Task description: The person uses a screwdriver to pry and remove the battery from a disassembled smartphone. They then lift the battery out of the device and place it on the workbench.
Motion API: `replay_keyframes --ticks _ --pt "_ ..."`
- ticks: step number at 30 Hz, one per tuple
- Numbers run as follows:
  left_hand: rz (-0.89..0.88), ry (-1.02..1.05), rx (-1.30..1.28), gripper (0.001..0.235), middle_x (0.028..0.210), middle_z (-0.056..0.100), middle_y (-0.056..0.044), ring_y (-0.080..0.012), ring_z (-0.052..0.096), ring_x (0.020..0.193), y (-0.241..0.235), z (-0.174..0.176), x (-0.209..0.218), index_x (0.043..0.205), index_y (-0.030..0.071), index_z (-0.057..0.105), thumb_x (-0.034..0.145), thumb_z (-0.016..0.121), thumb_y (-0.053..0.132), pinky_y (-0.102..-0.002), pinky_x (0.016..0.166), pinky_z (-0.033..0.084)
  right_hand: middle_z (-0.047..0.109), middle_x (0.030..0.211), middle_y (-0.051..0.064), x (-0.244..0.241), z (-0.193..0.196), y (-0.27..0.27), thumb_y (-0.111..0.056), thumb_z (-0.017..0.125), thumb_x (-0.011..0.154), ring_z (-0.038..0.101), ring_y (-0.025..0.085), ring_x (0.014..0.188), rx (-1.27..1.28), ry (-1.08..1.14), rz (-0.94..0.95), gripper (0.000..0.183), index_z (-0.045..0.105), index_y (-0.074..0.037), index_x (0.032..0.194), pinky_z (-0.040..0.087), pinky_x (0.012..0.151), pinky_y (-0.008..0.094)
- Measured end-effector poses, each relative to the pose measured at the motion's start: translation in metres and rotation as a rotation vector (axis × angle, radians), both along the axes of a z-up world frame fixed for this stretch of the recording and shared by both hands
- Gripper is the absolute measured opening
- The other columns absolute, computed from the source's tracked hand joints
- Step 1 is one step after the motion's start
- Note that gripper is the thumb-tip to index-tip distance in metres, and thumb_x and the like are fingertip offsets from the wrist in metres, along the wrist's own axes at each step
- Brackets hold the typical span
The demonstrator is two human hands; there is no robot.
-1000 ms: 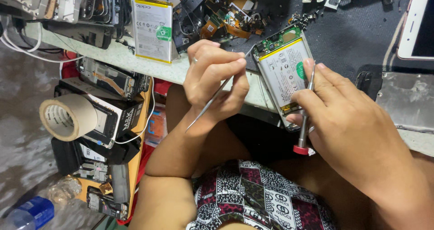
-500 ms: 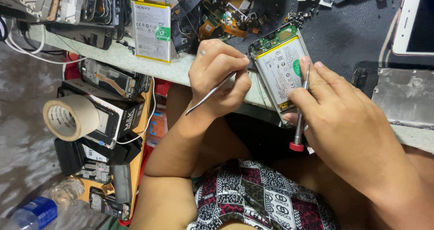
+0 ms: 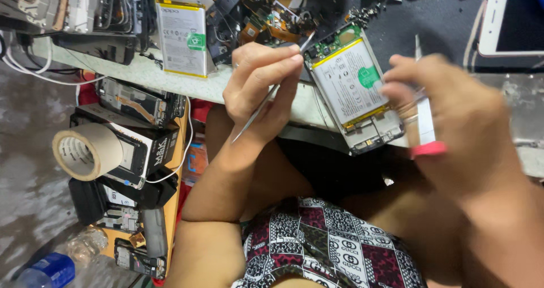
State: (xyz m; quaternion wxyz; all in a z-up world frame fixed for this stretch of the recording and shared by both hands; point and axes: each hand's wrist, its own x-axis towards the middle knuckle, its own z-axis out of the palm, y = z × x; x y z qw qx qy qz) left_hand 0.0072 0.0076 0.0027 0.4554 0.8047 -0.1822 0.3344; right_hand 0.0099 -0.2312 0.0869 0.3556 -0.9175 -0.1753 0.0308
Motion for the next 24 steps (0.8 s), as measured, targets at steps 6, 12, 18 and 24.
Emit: replay_keyframes --ticks 6,12,18,24 --pt "-0.031 -0.032 -0.038 0.022 0.114 0.071 -0.01 -0.0251 0.067 0.099 0.001 0.002 -0.002 0.113 0.005 0.067 0.096 0.08 0.008 -0.034 0.087 0.053 0.065 0.108 0.012 -0.007 -0.01 -0.023 -0.034 0.057 0.109 0.063 0.019 0.094 0.245 0.0 -0.141 0.033 0.06 -0.003 0.119 0.05 0.081 0.033" --pt "0.01 -0.15 0.076 0.013 0.114 0.069 -0.013 -0.031 0.067 0.105 -0.002 0.015 -0.009 0.111 0.007 0.063 0.105 0.06 0.018 -0.044 0.099 0.053 0.057 0.098 0.007 -0.004 -0.017 -0.039 -0.047 0.053 0.11 0.054 0.013 0.084 0.358 -0.002 -0.193 0.045 0.053 -0.004 0.123 0.045 0.076 0.027" --pt "-0.109 0.031 -0.065 0.011 0.105 0.066 -0.009 -0.0226 0.065 0.09 -0.029 0.033 -0.014 0.12 0.008 0.064 0.109 0.062 0.008 -0.029 0.082 0.053 0.049 0.088 0.002 -0.011 -0.018 -0.025 -0.059 0.049 0.11 0.046 0.007 0.075 0.477 0.033 -0.08 0.057 0.047 -0.005 0.127 0.039 0.071 0.022" --pt "-0.283 0.407 -0.179 0.033 0.091 0.051 -0.011 -0.0205 0.049 0.072 -0.07 0.045 -0.015 0.125 -0.003 0.062 0.095 0.072 0.003 -0.032 0.064 0.041 0.048 0.103 0.0 -0.02 -0.033 0.002 -0.065 0.051 0.106 0.042 0.006 0.079 0.717 0.112 0.077 0.079 0.025 -0.006 0.152 0.038 0.077 0.019"
